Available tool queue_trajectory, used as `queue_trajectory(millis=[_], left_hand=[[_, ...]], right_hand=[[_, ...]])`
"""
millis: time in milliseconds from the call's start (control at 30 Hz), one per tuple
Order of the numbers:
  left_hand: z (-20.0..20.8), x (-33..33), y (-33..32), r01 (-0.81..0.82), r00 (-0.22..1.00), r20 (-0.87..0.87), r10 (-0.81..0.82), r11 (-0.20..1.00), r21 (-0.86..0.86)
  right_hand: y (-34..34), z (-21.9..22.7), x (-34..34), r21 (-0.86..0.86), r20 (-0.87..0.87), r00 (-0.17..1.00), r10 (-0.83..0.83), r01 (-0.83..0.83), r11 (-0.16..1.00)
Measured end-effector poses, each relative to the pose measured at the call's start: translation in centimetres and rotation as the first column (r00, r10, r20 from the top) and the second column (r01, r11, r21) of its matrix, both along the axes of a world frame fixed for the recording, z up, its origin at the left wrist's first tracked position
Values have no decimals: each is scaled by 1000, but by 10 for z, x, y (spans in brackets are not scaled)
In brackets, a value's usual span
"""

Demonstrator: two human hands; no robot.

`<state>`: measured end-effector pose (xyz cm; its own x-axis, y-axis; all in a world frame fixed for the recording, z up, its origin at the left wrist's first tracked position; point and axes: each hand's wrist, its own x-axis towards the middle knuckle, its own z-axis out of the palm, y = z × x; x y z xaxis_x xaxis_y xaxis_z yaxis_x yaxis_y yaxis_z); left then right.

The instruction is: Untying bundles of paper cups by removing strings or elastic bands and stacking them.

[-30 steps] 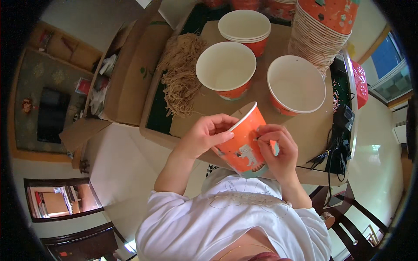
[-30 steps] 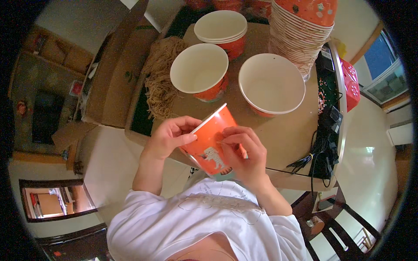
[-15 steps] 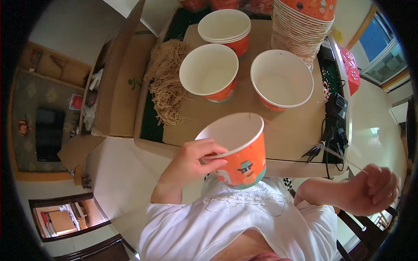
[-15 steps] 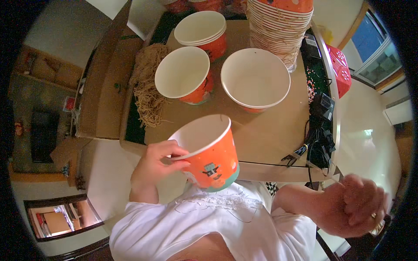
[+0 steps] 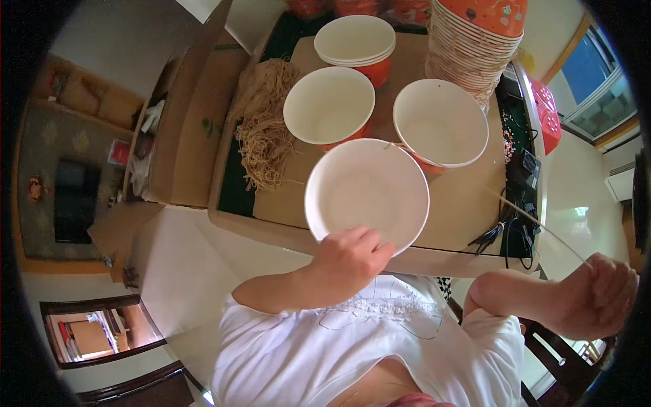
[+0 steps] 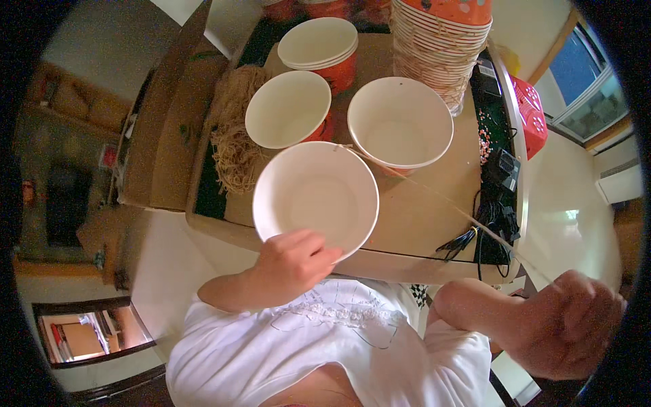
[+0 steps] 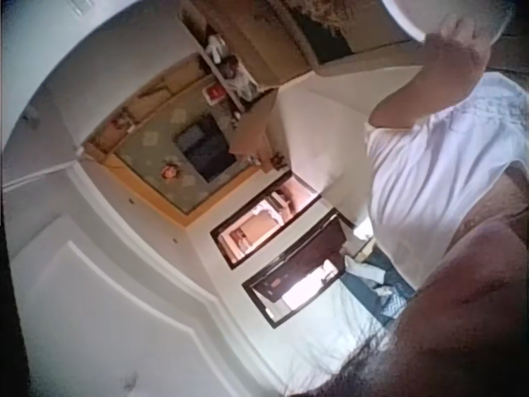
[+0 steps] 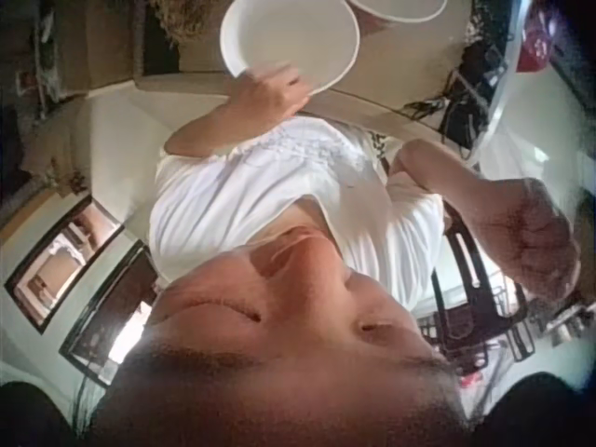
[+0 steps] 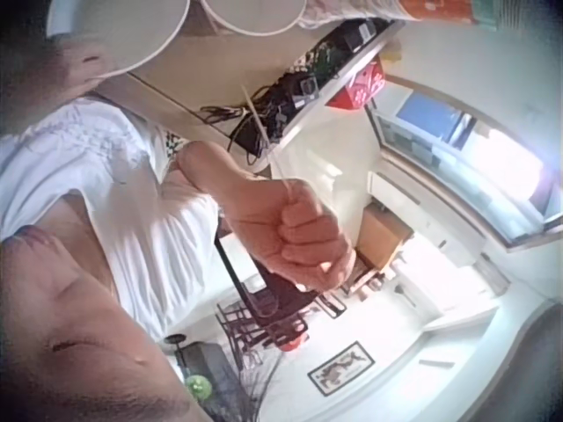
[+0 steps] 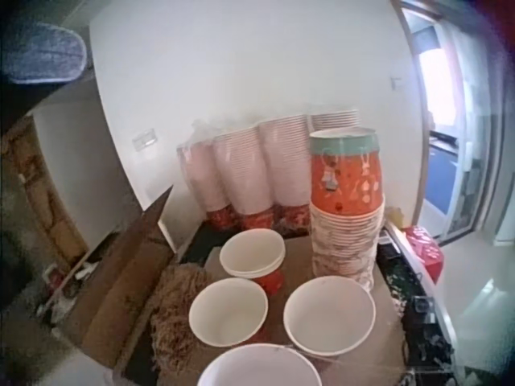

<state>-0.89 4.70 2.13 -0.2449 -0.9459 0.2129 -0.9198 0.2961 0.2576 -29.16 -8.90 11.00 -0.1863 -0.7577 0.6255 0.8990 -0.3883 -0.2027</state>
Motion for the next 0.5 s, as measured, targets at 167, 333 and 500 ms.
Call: queue_trajectory(millis=[167, 333, 500], left_hand=[[-3, -1, -9, 62, 997, 35, -67, 991, 115], [-4, 39, -2, 120, 968, 220, -117, 993, 3], [-4, 32, 3, 163, 986, 34, -165, 985, 63]], right_hand=[[18, 8, 49, 84, 1, 1000, 27, -27, 996], [16, 5, 51, 47, -9, 1000, 16, -16, 999], [26, 3, 92, -58, 95, 935, 343, -339, 939]])
